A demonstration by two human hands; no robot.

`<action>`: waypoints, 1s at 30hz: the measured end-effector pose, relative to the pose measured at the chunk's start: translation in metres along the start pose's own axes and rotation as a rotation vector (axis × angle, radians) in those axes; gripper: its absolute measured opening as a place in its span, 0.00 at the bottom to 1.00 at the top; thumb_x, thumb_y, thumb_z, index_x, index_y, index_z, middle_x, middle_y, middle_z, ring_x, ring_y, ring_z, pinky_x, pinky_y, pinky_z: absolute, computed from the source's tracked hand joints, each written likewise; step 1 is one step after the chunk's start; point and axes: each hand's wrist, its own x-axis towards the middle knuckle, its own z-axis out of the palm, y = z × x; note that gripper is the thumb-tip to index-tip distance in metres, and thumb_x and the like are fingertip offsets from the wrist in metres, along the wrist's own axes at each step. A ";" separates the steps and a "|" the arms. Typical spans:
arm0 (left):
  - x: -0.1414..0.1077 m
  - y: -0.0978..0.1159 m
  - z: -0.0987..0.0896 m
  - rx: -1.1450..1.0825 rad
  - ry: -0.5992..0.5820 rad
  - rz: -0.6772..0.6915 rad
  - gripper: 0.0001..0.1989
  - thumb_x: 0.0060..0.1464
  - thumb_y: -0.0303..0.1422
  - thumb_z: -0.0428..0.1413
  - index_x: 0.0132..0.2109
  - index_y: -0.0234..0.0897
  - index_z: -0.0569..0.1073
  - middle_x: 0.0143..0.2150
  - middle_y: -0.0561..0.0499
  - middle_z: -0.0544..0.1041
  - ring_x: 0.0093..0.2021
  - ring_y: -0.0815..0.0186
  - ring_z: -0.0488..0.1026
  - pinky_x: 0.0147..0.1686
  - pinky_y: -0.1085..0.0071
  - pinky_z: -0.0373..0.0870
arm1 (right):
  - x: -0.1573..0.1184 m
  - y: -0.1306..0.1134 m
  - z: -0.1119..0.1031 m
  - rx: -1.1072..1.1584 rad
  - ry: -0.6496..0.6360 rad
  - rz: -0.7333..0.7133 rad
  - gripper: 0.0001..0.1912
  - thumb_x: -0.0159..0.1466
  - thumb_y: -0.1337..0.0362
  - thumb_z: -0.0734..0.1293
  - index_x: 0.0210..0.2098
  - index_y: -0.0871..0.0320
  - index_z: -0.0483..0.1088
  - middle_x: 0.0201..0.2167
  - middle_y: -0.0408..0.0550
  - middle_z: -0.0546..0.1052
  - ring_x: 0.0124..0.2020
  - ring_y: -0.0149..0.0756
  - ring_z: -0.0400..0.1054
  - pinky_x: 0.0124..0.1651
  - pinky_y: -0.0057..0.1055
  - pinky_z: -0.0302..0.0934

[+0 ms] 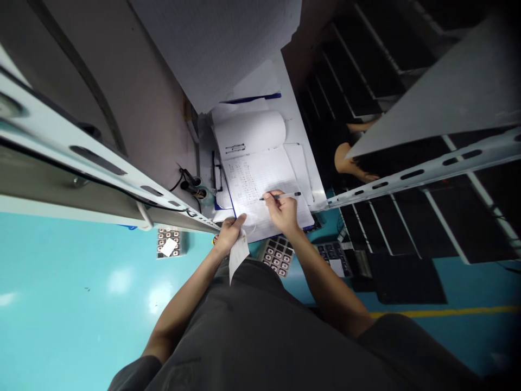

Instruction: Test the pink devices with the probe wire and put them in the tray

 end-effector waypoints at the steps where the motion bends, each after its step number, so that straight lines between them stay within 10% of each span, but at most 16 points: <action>1: 0.000 0.000 0.000 0.003 0.000 0.001 0.31 0.48 0.55 0.62 0.20 0.42 0.54 0.20 0.59 0.50 0.25 0.71 0.48 0.27 0.69 0.46 | 0.000 0.000 0.000 0.000 -0.001 0.000 0.20 0.69 0.50 0.63 0.31 0.58 0.73 0.20 0.44 0.72 0.22 0.32 0.66 0.26 0.27 0.56; 30: 0.001 -0.003 0.000 0.018 -0.009 0.017 0.31 0.48 0.57 0.61 0.20 0.41 0.55 0.20 0.58 0.52 0.24 0.71 0.50 0.27 0.68 0.47 | -0.002 -0.006 -0.001 0.000 -0.006 -0.013 0.19 0.68 0.50 0.64 0.33 0.59 0.75 0.18 0.42 0.70 0.19 0.31 0.62 0.24 0.28 0.54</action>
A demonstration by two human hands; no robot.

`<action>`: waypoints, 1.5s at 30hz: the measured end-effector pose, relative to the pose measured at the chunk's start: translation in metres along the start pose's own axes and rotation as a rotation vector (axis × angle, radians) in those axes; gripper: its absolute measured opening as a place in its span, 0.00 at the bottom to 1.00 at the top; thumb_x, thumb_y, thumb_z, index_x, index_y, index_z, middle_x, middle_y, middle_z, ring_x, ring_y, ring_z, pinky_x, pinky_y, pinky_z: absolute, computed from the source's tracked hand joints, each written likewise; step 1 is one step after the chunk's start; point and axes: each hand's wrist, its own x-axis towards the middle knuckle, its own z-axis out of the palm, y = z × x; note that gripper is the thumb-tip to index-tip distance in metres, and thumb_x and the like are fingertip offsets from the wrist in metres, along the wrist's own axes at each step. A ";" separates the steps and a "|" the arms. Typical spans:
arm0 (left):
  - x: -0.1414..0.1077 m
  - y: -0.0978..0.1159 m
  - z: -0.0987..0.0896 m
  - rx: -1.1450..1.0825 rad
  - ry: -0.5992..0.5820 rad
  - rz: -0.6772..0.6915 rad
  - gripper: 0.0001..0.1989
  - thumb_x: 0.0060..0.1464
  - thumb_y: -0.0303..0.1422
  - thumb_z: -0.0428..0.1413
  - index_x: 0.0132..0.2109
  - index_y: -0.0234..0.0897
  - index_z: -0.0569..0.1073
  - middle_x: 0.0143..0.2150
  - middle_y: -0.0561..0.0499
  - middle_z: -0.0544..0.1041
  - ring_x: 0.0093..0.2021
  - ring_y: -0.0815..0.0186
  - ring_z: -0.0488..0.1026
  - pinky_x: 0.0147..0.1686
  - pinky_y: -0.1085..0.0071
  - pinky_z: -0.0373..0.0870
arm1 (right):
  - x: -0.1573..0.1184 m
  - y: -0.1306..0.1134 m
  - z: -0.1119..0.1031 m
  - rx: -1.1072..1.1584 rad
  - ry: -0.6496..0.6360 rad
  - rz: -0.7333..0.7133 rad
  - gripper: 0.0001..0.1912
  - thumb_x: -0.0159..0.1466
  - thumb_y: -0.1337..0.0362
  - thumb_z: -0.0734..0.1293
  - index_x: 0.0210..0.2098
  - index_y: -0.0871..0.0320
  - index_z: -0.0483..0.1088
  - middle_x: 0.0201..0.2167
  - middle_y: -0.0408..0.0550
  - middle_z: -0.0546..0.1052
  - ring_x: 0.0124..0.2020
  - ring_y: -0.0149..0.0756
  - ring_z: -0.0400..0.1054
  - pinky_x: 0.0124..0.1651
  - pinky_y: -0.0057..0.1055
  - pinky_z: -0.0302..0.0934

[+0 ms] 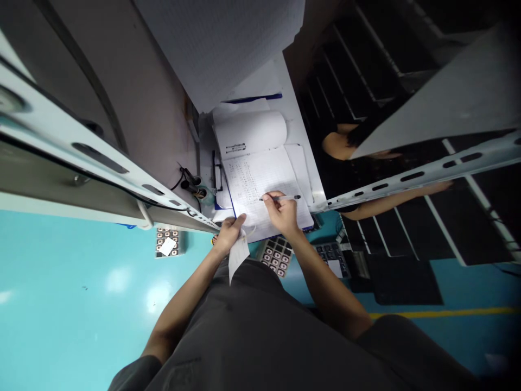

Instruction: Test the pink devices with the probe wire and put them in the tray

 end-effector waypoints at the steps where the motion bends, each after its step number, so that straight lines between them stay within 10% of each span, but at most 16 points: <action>1: 0.000 0.000 0.000 -0.002 0.002 0.000 0.31 0.48 0.57 0.61 0.20 0.41 0.55 0.20 0.58 0.51 0.24 0.71 0.49 0.27 0.68 0.47 | 0.000 0.000 0.000 -0.003 -0.003 -0.001 0.19 0.68 0.50 0.64 0.33 0.59 0.75 0.18 0.42 0.70 0.19 0.31 0.62 0.24 0.28 0.54; 45: -0.003 0.007 0.002 -0.024 0.023 -0.009 0.32 0.45 0.57 0.63 0.20 0.42 0.53 0.20 0.58 0.50 0.25 0.70 0.49 0.27 0.69 0.47 | 0.001 0.004 0.001 -0.107 -0.049 -0.068 0.21 0.70 0.48 0.62 0.32 0.57 0.75 0.18 0.44 0.73 0.20 0.34 0.66 0.28 0.31 0.59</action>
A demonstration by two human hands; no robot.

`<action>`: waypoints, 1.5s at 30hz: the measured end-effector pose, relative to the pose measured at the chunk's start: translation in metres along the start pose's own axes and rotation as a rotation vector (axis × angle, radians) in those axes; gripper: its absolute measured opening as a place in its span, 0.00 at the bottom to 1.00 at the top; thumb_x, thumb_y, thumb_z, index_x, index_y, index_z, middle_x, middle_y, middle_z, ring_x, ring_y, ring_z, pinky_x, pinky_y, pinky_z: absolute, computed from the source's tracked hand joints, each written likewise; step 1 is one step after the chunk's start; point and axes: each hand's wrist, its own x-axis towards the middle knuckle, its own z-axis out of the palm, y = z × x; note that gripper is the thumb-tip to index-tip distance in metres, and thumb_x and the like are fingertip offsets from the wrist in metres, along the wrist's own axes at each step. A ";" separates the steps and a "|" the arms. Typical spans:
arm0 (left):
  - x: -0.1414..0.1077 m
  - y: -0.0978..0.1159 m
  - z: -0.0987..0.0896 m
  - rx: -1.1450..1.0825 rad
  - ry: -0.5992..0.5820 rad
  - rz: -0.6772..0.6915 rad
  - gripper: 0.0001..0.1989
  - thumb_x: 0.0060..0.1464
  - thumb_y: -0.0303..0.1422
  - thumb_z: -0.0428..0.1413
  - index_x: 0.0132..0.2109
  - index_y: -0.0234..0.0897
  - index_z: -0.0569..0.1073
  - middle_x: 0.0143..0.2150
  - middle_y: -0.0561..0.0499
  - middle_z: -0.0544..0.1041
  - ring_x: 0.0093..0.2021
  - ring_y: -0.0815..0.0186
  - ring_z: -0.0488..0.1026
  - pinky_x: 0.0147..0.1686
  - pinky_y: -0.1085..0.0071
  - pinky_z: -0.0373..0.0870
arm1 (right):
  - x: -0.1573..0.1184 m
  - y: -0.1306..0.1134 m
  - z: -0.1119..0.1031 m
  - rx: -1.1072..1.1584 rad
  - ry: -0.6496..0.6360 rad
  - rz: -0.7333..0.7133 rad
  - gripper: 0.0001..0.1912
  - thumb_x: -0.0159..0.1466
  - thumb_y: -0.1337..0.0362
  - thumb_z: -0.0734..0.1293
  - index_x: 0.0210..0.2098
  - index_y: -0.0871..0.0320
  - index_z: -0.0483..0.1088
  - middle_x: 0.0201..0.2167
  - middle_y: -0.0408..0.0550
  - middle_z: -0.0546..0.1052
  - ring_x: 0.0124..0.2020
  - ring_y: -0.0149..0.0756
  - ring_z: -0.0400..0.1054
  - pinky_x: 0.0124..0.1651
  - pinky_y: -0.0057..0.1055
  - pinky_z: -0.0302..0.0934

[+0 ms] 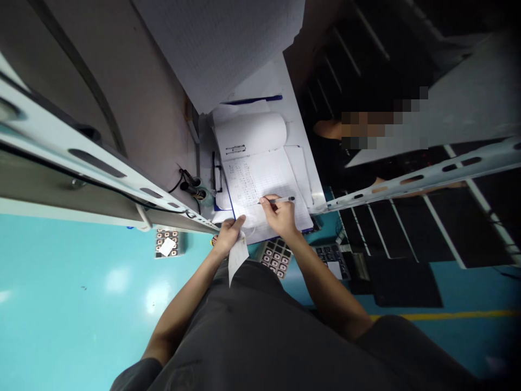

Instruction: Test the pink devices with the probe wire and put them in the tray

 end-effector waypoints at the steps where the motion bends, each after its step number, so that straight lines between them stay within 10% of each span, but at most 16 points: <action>1: 0.000 0.000 0.000 -0.001 0.000 -0.001 0.32 0.45 0.57 0.63 0.20 0.42 0.53 0.20 0.58 0.50 0.25 0.70 0.49 0.27 0.69 0.48 | 0.000 0.000 0.000 0.001 0.000 0.000 0.21 0.70 0.48 0.62 0.32 0.57 0.75 0.18 0.44 0.73 0.20 0.34 0.66 0.28 0.31 0.59; 45: 0.003 -0.004 -0.001 0.065 -0.021 0.022 0.32 0.46 0.61 0.59 0.20 0.42 0.53 0.19 0.59 0.50 0.24 0.71 0.49 0.27 0.68 0.47 | 0.000 0.003 0.001 0.051 0.053 0.045 0.21 0.69 0.49 0.64 0.31 0.59 0.75 0.19 0.45 0.74 0.20 0.34 0.68 0.26 0.29 0.58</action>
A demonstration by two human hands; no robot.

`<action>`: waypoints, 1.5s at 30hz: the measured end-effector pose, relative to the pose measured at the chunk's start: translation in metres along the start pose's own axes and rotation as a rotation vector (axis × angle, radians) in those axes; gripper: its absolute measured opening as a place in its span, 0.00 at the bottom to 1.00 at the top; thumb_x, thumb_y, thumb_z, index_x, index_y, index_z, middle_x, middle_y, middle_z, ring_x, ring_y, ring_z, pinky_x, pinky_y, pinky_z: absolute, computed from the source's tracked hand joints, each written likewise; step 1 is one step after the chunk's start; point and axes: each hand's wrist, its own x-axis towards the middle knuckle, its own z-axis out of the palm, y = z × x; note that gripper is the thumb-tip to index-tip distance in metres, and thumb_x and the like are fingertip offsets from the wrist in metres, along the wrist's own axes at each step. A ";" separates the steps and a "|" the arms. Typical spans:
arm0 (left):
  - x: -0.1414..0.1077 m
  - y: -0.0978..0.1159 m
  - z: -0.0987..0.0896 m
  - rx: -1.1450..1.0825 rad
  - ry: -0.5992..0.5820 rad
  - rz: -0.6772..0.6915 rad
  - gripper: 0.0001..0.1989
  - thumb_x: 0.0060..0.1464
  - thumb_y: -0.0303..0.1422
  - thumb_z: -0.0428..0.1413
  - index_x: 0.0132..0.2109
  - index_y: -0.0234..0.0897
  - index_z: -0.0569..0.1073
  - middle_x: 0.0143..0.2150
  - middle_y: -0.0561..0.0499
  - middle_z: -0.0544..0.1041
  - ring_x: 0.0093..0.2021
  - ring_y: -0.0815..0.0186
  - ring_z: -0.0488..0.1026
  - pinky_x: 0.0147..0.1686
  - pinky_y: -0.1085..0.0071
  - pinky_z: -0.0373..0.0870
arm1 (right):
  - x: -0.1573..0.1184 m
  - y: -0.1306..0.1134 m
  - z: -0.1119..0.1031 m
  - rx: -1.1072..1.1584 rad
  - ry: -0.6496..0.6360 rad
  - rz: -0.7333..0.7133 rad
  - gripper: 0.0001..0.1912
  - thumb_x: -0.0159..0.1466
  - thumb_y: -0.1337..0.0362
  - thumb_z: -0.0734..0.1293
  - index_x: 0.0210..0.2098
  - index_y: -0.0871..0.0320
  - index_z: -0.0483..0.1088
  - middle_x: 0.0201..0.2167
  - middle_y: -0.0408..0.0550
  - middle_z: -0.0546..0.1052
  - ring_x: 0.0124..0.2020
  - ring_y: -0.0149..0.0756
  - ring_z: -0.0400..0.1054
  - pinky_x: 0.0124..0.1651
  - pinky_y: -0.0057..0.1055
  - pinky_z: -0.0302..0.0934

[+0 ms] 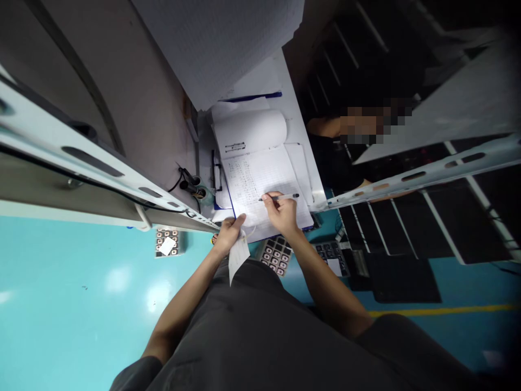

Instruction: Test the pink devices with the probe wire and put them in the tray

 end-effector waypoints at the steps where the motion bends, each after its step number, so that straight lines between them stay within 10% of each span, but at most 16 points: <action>1: 0.000 0.000 0.000 -0.001 -0.001 0.001 0.32 0.46 0.61 0.59 0.20 0.42 0.53 0.19 0.59 0.50 0.24 0.71 0.49 0.27 0.68 0.47 | 0.000 0.000 0.000 0.002 -0.002 0.001 0.21 0.69 0.49 0.64 0.31 0.59 0.75 0.19 0.45 0.74 0.20 0.34 0.68 0.26 0.29 0.58; 25: -0.002 -0.002 0.001 -0.032 -0.002 0.011 0.32 0.47 0.60 0.60 0.20 0.42 0.54 0.20 0.58 0.51 0.24 0.71 0.49 0.26 0.68 0.46 | -0.003 -0.002 -0.002 0.017 -0.001 0.014 0.21 0.70 0.50 0.63 0.27 0.58 0.70 0.14 0.38 0.62 0.16 0.29 0.58 0.23 0.28 0.50; 45: -0.003 -0.002 0.002 -0.047 -0.002 -0.004 0.31 0.49 0.58 0.60 0.20 0.41 0.55 0.19 0.58 0.52 0.23 0.71 0.50 0.26 0.69 0.47 | -0.002 -0.002 -0.002 0.017 -0.014 0.006 0.20 0.69 0.49 0.65 0.33 0.59 0.76 0.21 0.47 0.76 0.22 0.36 0.71 0.28 0.30 0.62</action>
